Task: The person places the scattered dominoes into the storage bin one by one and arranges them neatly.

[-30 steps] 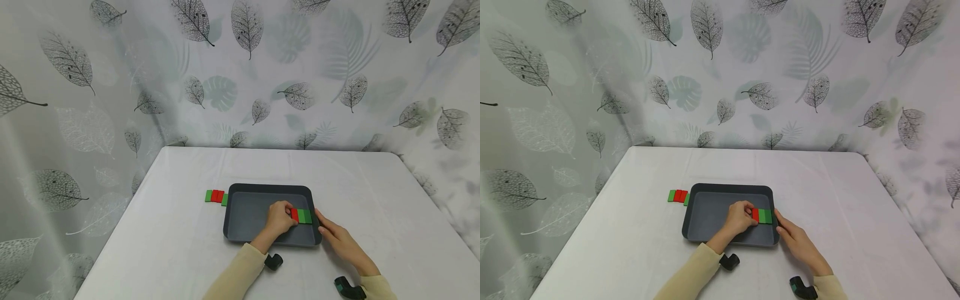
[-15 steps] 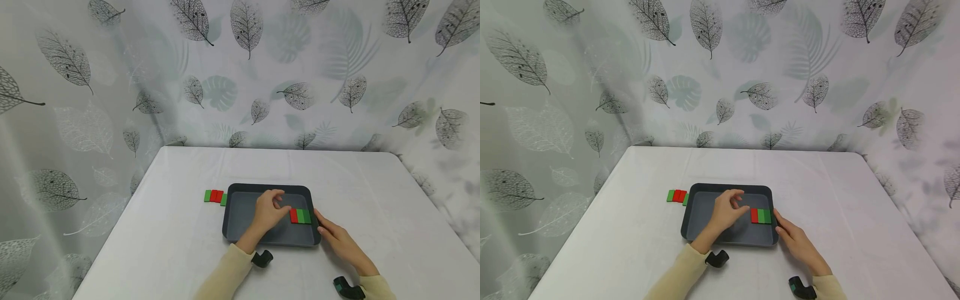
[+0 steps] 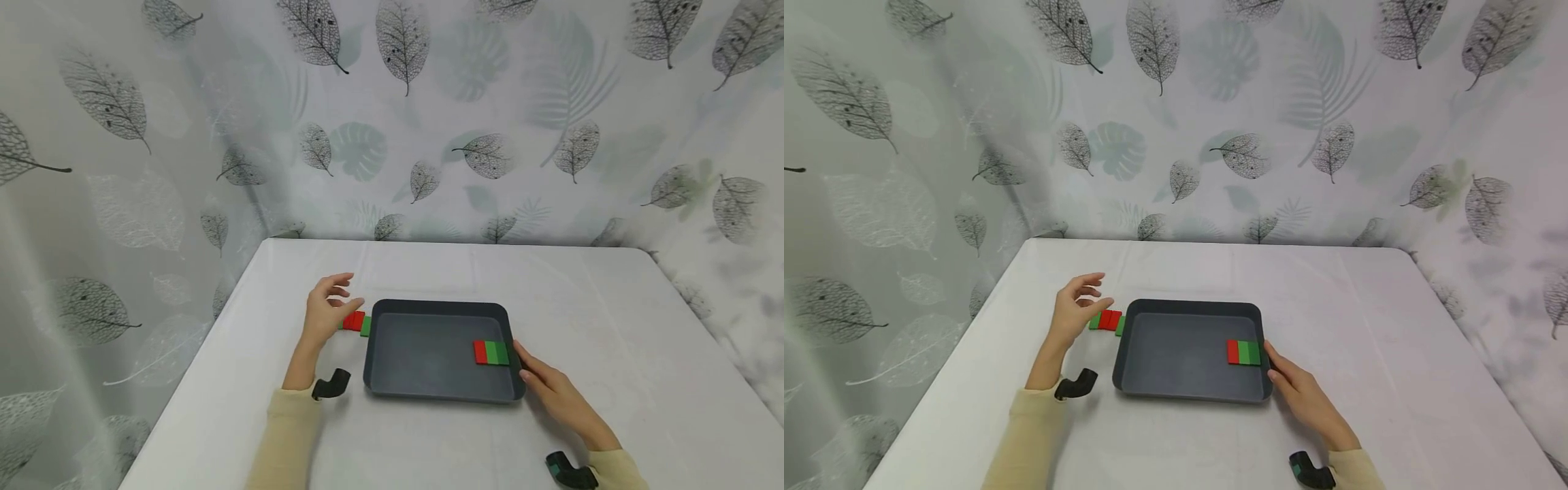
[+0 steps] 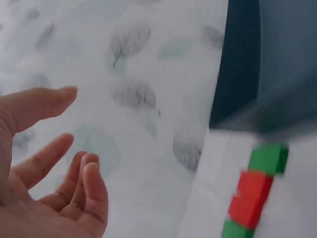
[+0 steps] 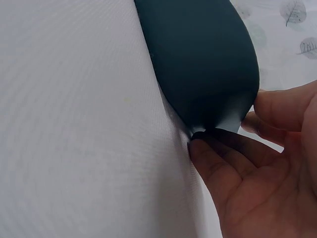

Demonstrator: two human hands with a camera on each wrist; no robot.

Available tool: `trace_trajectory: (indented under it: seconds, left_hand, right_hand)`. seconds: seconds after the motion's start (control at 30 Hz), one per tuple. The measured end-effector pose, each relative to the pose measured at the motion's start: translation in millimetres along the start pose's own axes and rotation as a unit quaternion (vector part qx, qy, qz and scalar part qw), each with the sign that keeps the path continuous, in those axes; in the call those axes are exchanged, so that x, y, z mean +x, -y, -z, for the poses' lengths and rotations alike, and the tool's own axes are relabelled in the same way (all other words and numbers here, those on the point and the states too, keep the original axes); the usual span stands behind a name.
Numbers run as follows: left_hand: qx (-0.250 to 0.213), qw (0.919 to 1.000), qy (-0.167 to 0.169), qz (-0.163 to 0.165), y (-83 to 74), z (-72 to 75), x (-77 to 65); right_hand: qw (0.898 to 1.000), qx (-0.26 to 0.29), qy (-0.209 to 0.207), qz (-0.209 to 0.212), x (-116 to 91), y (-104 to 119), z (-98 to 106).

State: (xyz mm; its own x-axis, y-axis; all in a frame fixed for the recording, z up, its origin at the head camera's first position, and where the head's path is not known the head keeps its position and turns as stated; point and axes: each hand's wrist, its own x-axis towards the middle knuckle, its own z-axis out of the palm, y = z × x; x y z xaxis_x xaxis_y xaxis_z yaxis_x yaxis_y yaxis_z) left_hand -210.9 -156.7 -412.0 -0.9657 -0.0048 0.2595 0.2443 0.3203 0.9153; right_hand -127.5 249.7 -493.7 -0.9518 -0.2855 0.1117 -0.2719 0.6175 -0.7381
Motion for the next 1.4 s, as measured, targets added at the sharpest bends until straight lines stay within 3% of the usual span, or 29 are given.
trace_trajectory:
  seconds: [0.1,0.23,0.4,0.53,0.77,1.1,1.4]
  left_hand:
    - [0.012,0.9982,0.035,0.048,19.7,21.5,-0.3]
    - [0.02,0.9922,0.069,0.102,65.4,38.2,1.9]
    - [0.013,0.9852,0.093,0.144,97.7,43.9,2.6]
    - [0.026,0.984,0.1,0.145,115.7,42.8,3.3]
    - [0.05,0.9861,0.089,0.131,121.1,39.5,2.2]
    - [0.105,0.9821,0.078,0.135,119.1,32.2,4.2]
    - [0.109,0.9828,0.07,0.131,114.8,30.8,6.0]
  right_hand:
    - [1.0,0.001,-0.002,0.008,0.8,-0.6,-0.9]
    - [1.0,0.004,-0.001,0.02,1.6,-0.4,-1.1]
    - [1.0,0.003,0.002,0.012,1.7,-0.7,-2.0]
    - [1.0,0.004,0.004,0.004,1.3,-2.0,-3.5]
    - [1.0,0.012,0.002,0.001,0.8,-2.1,-4.4]
    - [1.0,0.004,0.006,-0.015,-0.4,-0.7,-3.1]
    - [1.0,0.008,0.007,-0.02,-1.2,-0.9,-3.0]
